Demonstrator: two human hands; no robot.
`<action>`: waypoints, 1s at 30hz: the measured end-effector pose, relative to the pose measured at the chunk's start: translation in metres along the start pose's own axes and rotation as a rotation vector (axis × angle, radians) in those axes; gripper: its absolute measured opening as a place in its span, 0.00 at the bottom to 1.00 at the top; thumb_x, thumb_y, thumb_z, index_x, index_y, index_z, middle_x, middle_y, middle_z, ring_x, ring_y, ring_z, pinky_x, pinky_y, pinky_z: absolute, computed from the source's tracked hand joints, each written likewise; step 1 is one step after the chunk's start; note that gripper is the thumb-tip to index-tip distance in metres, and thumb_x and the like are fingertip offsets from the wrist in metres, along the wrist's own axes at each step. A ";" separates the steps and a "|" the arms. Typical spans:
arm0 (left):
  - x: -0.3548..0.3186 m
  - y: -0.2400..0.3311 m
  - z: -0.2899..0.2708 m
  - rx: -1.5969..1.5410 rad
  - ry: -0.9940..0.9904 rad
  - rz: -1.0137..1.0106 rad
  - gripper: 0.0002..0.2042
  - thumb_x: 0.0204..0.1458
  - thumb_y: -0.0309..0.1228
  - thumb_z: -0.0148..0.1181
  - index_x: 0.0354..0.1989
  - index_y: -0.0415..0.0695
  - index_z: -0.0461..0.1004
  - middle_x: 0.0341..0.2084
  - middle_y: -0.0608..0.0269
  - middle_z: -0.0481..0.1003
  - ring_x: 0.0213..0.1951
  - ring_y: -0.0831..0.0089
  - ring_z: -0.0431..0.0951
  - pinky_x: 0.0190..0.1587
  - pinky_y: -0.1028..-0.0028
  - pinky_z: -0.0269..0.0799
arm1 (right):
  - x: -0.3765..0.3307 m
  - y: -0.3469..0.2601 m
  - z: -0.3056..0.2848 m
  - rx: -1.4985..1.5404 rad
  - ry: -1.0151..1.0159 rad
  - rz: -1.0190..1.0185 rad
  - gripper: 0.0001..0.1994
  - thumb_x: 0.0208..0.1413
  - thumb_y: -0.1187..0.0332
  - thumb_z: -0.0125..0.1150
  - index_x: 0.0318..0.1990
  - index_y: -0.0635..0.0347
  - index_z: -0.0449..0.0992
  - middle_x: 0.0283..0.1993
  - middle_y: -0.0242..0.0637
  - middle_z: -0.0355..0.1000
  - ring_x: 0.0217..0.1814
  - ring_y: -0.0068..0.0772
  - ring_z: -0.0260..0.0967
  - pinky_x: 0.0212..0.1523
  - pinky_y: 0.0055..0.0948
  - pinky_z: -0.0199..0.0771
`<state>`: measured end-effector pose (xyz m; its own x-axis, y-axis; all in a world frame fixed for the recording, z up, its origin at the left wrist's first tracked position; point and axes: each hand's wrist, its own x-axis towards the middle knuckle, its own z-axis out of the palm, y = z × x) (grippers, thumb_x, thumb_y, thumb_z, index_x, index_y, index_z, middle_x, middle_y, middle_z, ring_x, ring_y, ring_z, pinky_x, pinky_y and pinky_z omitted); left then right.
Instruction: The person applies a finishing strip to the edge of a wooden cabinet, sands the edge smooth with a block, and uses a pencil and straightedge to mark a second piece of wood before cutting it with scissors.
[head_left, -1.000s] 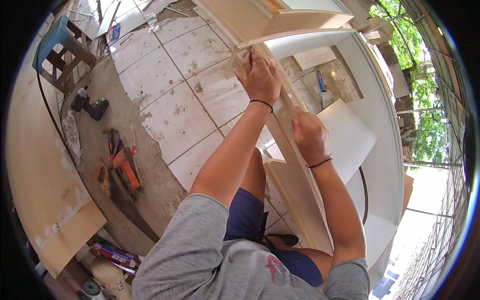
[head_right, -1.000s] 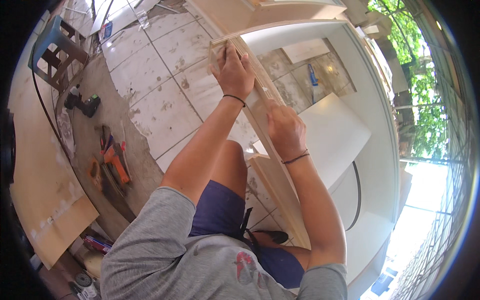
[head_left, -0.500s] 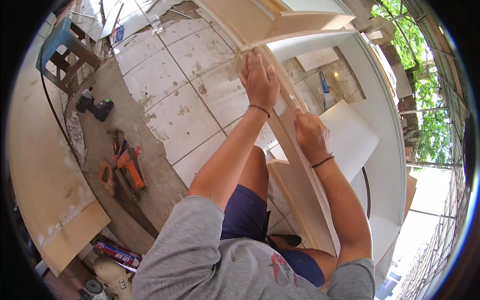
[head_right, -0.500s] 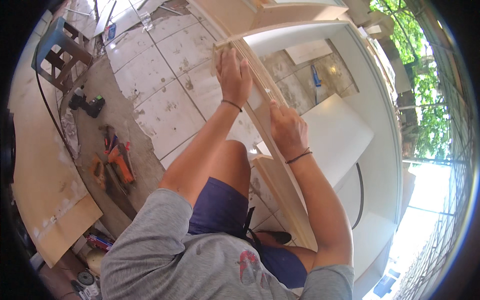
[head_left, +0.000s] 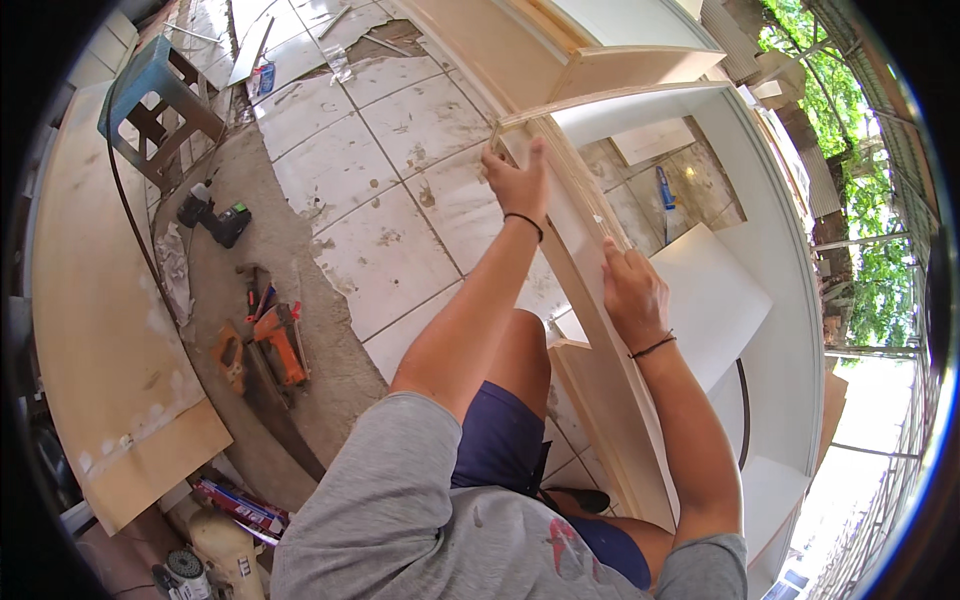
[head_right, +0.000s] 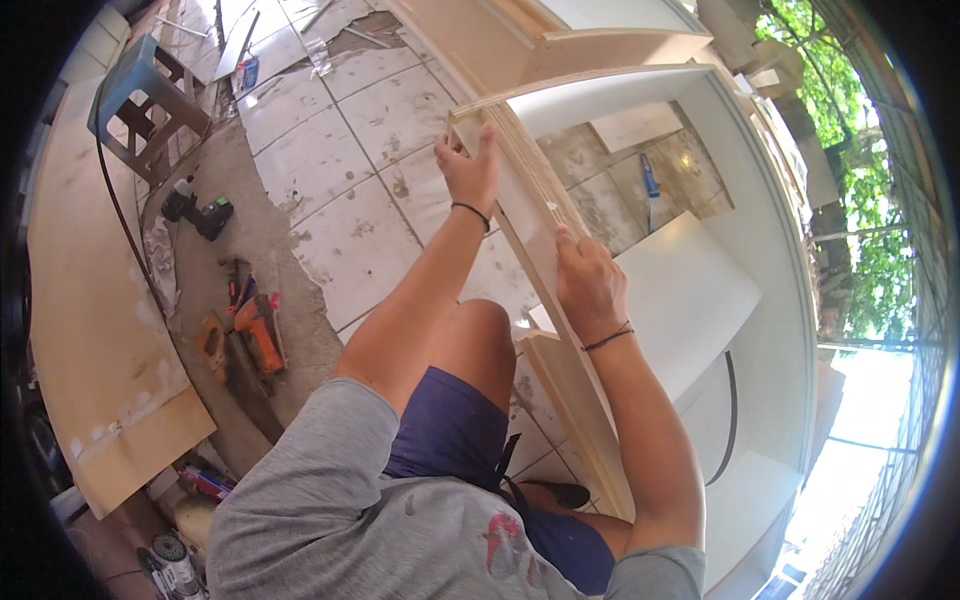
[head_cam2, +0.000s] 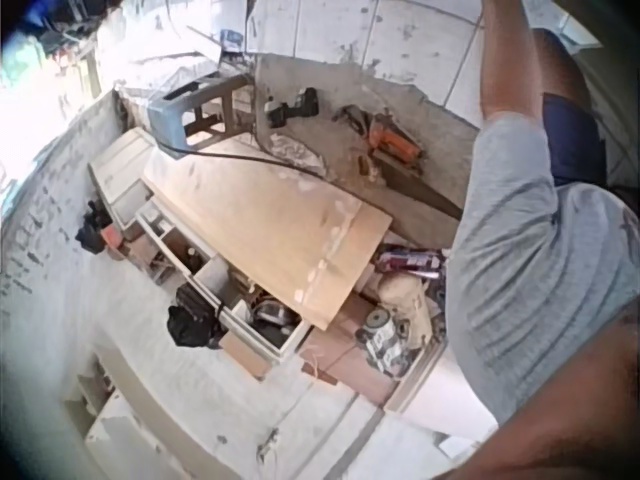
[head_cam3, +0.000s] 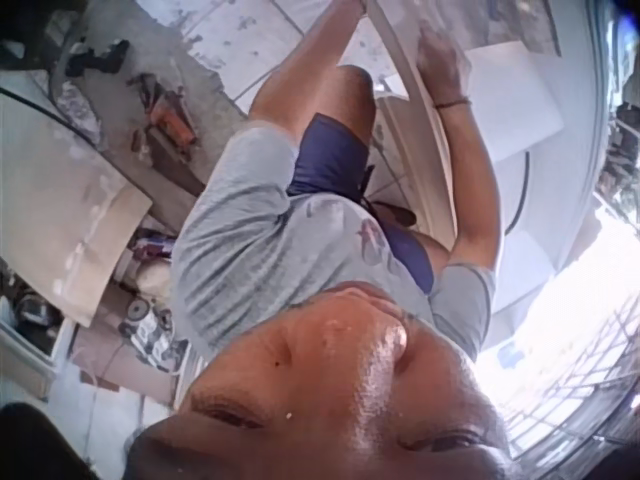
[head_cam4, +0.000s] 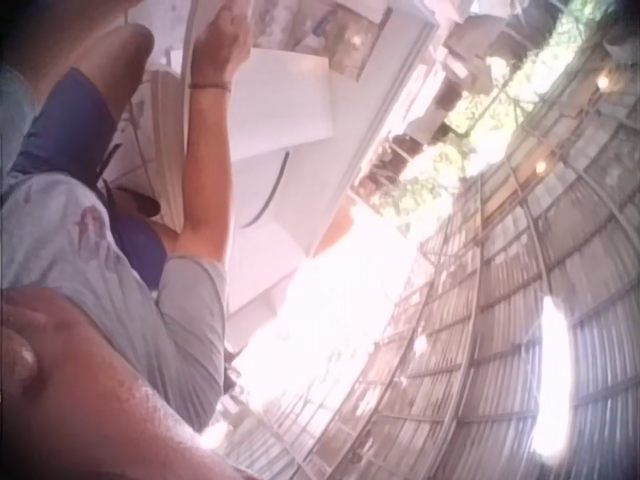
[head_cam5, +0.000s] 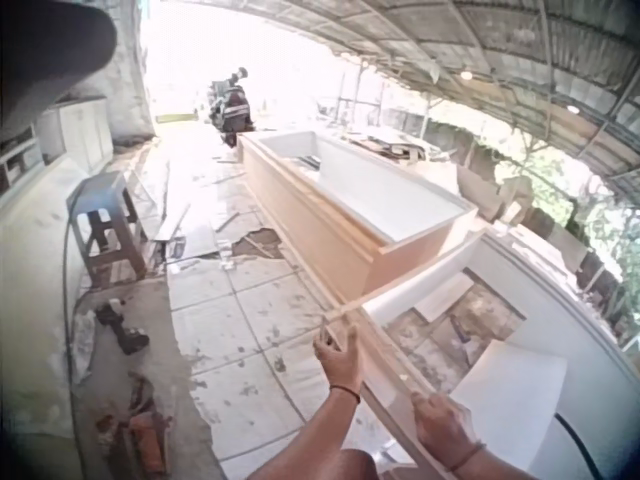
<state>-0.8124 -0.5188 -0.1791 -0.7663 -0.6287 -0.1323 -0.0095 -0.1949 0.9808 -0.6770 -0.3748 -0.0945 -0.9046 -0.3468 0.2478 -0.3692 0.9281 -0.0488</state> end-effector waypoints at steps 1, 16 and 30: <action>-0.004 0.001 0.003 0.140 0.103 0.135 0.39 0.42 0.48 0.70 0.54 0.31 0.58 0.47 0.46 0.69 0.51 0.59 0.70 0.53 0.68 0.66 | -0.001 0.000 0.000 0.001 -0.002 0.010 0.16 0.53 0.71 0.54 0.51 0.56 0.73 0.28 0.37 0.66 0.31 0.39 0.70 0.28 0.37 0.72; 0.037 0.004 0.018 0.027 0.015 -0.145 0.38 0.43 0.39 0.69 0.51 0.31 0.49 0.51 0.36 0.64 0.54 0.52 0.69 0.57 0.66 0.64 | -0.001 -0.003 -0.001 0.052 -0.013 0.063 0.16 0.53 0.70 0.55 0.50 0.54 0.73 0.30 0.39 0.67 0.34 0.43 0.70 0.31 0.40 0.72; 0.073 0.075 -0.024 0.960 -1.198 1.306 0.21 0.47 0.33 0.60 0.52 0.44 0.72 0.57 0.53 0.66 0.61 0.55 0.62 0.64 0.60 0.55 | -0.070 0.009 -0.020 0.144 0.065 0.258 0.02 0.49 0.72 0.53 0.30 0.56 0.71 0.31 0.39 0.66 0.36 0.43 0.69 0.34 0.40 0.74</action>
<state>-0.8535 -0.5970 -0.1190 -0.5485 0.7680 0.3306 0.8357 0.5163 0.1871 -0.6128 -0.3391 -0.0928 -0.9587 -0.0885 0.2702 -0.1595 0.9541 -0.2536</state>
